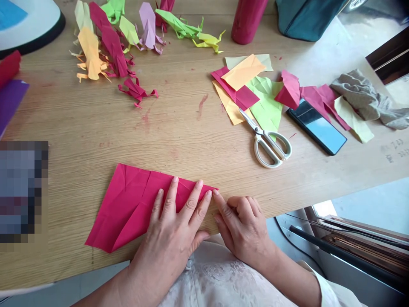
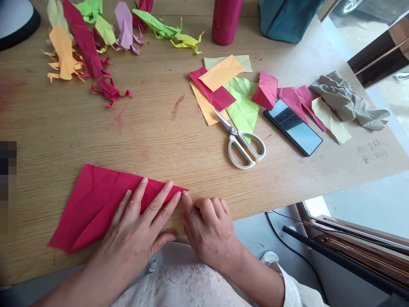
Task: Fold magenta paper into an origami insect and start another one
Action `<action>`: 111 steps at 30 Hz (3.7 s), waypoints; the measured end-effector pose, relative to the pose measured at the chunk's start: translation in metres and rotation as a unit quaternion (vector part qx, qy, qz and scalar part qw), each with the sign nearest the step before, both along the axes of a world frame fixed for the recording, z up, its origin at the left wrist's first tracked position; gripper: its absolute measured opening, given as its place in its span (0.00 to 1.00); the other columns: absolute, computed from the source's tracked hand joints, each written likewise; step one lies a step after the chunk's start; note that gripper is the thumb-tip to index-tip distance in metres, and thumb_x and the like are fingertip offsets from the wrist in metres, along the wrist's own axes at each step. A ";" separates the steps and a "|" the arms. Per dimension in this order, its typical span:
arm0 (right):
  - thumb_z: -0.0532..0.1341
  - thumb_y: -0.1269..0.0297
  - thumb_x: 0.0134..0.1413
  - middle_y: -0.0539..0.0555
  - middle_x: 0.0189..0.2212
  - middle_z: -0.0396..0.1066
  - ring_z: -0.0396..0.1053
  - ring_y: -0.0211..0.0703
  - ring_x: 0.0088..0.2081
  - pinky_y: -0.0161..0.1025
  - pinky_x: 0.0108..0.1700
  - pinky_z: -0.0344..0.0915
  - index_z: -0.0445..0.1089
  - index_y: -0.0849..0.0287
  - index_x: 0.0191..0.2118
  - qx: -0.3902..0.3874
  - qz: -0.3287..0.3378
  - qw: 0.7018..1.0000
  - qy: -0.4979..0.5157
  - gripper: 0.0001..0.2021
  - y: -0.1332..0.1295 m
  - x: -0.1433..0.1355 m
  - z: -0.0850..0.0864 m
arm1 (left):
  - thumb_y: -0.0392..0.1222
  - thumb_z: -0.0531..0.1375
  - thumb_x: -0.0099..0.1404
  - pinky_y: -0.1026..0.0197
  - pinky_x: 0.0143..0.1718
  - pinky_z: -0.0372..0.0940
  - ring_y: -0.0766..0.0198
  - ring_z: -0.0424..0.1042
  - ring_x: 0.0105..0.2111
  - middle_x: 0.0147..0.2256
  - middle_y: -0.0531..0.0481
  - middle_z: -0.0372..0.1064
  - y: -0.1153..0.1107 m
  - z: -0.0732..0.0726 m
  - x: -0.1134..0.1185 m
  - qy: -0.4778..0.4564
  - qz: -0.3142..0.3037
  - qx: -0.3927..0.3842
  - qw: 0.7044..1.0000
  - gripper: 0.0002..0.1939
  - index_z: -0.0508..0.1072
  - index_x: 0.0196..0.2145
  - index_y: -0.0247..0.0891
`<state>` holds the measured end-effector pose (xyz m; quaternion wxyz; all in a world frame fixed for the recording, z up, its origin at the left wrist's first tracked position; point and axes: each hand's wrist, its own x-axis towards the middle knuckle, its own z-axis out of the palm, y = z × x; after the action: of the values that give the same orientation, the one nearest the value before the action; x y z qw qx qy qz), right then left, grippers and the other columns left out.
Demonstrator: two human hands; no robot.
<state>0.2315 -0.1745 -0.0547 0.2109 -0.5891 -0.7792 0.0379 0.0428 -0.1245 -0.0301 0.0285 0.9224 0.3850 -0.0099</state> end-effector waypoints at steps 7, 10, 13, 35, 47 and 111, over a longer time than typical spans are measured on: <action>0.56 0.68 0.65 0.57 0.37 0.62 0.59 0.45 0.34 0.44 0.36 0.61 0.55 0.64 0.68 0.004 0.001 1.000 0.004 0.27 -0.001 0.001 -0.001 | 0.58 0.62 0.64 0.23 0.58 0.55 0.25 0.50 0.66 0.67 0.40 0.57 -0.002 0.000 0.010 -0.020 0.027 -0.012 0.999 0.38 0.60 0.68 0.45; 0.56 0.69 0.66 0.56 0.37 0.62 0.59 0.45 0.34 0.43 0.36 0.61 0.53 0.63 0.69 0.006 0.003 1.000 0.011 0.29 -0.001 0.002 -0.001 | 0.58 0.62 0.63 0.23 0.58 0.55 0.25 0.50 0.66 0.66 0.40 0.57 -0.002 -0.001 0.011 -0.023 0.032 -0.015 0.999 0.38 0.61 0.67 0.45; 0.56 0.70 0.65 0.57 0.37 0.63 0.59 0.45 0.34 0.44 0.36 0.62 0.51 0.64 0.70 0.007 0.003 1.000 0.019 0.30 -0.001 0.001 -0.002 | 0.59 0.62 0.63 0.23 0.58 0.55 0.26 0.50 0.66 0.66 0.40 0.57 -0.002 -0.002 0.011 -0.023 0.032 -0.016 0.999 0.38 0.62 0.67 0.45; 0.56 0.68 0.66 0.57 0.37 0.62 0.58 0.46 0.34 0.45 0.37 0.61 0.55 0.67 0.68 0.007 -0.003 1.000 0.015 0.28 -0.001 0.000 -0.004 | 0.69 0.61 0.58 0.25 0.59 0.56 0.29 0.51 0.66 0.70 0.45 0.51 -0.003 0.000 0.012 0.000 0.044 -0.021 0.999 0.45 0.59 0.68 0.48; 0.55 0.69 0.66 0.57 0.36 0.62 0.59 0.46 0.33 0.44 0.35 0.60 0.50 0.65 0.71 0.027 0.001 1.000 -0.001 0.30 0.001 0.001 -0.008 | 0.68 0.55 0.64 0.27 0.57 0.60 0.34 0.53 0.66 0.71 0.48 0.46 -0.005 0.006 0.010 0.031 0.052 -0.007 0.998 0.41 0.56 0.69 0.48; 0.56 0.69 0.66 0.57 0.36 0.63 0.61 0.45 0.33 0.44 0.35 0.61 0.54 0.62 0.69 0.048 -0.001 0.999 -0.008 0.28 0.002 0.001 -0.009 | 0.32 0.52 0.73 0.52 0.52 0.71 0.53 0.71 0.53 0.63 0.39 0.64 0.017 0.019 -0.025 0.050 0.135 0.020 0.989 0.19 0.71 0.58 0.32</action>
<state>0.2322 -0.1728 -0.0634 0.2328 -0.5797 -0.7808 -0.0040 0.0179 -0.1072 -0.0115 -0.0085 0.8609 0.5068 -0.0446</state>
